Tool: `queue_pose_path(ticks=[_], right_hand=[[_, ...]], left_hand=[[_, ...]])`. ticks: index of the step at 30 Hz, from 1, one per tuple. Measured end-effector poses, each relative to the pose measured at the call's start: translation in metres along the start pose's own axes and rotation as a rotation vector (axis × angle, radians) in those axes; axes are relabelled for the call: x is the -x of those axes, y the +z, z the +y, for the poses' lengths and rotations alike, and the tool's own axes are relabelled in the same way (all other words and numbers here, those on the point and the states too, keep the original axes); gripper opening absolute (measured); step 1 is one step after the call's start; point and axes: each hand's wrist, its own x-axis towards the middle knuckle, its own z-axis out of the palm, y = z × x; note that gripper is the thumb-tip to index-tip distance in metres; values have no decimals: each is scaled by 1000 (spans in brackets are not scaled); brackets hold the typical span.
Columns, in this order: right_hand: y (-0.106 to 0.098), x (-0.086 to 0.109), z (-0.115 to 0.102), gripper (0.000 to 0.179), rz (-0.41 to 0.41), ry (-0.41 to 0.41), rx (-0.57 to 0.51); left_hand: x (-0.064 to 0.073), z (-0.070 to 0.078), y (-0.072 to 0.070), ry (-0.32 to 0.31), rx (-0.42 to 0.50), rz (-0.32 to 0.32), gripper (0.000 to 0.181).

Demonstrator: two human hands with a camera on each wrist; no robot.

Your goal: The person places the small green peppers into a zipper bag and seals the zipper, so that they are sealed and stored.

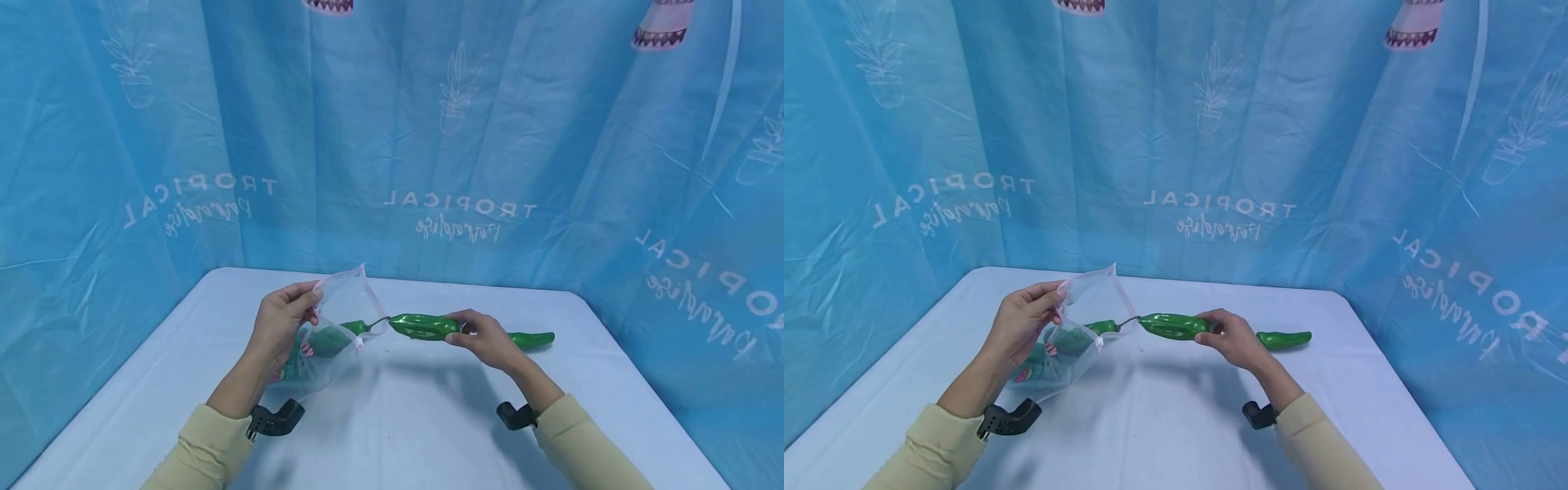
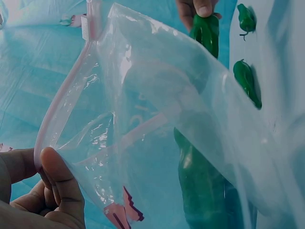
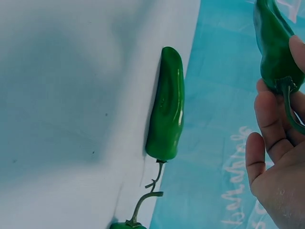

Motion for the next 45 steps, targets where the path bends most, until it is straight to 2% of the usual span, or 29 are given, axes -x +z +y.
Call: queue_pose_path(ticks=[22,30,45], right_hand=[[0,-7,-14,48,80,-37,-86],[3,-8,-21,47,58,-72,-104],[13,-20,-58,44,31,-89,-93]], left_hand=[[0,0,3,0,-18,6,38],[0,0,3,-6,-13,5,37],[1,3,5,-13,-38,14,38]])
